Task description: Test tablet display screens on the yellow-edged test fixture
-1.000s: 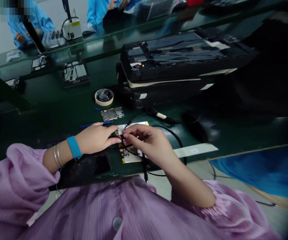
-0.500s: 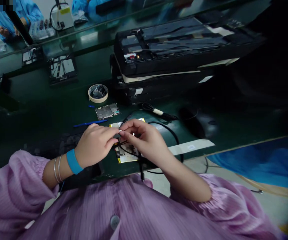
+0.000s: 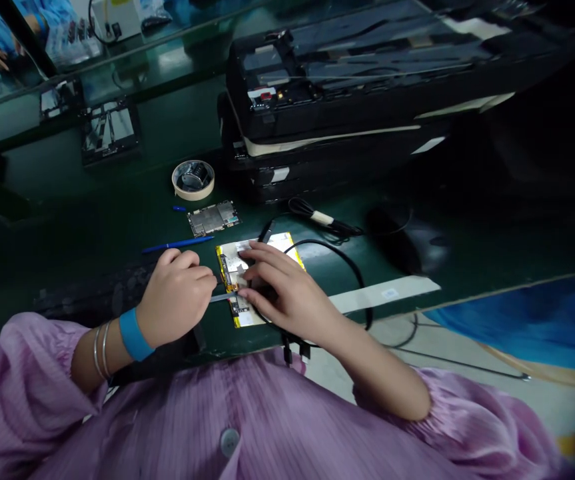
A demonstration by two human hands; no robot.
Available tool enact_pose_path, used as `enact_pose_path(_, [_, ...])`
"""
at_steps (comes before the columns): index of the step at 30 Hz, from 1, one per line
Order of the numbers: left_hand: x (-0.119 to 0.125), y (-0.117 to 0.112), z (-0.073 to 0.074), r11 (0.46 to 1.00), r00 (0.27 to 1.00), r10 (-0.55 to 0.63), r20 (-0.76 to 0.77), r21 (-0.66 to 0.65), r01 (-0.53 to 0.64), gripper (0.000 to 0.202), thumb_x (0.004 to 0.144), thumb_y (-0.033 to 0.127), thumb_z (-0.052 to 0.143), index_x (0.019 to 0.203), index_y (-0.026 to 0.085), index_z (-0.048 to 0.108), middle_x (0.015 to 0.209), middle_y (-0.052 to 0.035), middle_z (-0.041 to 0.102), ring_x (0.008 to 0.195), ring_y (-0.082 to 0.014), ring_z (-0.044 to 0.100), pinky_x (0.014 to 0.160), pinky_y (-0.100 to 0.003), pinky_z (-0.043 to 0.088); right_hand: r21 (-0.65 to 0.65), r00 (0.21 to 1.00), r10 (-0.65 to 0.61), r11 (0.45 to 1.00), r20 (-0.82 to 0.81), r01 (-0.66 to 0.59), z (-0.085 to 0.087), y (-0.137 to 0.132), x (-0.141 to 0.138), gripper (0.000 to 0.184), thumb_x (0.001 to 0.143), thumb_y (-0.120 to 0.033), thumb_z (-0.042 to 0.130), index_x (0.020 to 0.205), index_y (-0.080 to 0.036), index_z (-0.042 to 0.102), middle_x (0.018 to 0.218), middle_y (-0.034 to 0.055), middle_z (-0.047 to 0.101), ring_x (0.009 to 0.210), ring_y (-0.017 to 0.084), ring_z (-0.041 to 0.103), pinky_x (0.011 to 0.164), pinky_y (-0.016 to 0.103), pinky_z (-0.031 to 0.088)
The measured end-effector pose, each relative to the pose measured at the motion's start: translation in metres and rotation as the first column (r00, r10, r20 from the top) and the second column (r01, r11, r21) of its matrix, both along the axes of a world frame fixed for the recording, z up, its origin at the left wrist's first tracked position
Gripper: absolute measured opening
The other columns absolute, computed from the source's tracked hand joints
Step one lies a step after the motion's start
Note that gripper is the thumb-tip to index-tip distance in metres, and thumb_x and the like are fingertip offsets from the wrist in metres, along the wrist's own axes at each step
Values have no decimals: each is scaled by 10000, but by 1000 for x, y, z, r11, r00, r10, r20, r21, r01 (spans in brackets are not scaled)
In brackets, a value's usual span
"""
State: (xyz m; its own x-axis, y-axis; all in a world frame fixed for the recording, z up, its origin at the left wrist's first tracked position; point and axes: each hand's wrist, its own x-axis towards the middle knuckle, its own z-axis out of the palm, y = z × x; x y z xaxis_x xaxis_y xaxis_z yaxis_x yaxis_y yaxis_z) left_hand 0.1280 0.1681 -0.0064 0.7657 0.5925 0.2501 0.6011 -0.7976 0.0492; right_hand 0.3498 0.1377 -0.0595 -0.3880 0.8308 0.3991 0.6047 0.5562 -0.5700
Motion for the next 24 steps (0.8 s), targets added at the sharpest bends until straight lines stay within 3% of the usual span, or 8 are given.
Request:
enact_pose_path(9, [3,3,-1,998,1000,16,18,-55,-15,225,900,142,585,727,212,711,826,28,792,835,-206,598,755,-389,387,-12,1000,-8,1000,-11,7,-2,-1,-2,82,939,-284,579,915,-205,583,1220,170,667,1306,345,533,1009,568,519])
enact_pose_path(15, [2,5,-1,997,999,-34,6,-71,34,231,892,120,578,736,216,720,851,27,794,824,-196,594,777,-385,393,-1,1000,-1,1000,-10,1,-2,-2,-2,76,944,-274,582,924,-202,576,1222,177,665,1305,338,537,1018,554,521])
enact_pose_path(24, [-1,21,-2,967,997,-54,52,-245,65,253,898,134,591,717,242,732,837,48,788,858,-185,590,840,-375,383,36,998,59,998,-2,-59,0,-1,-1,131,977,-273,548,994,-168,623,1258,212,648,1263,319,580,1030,517,531])
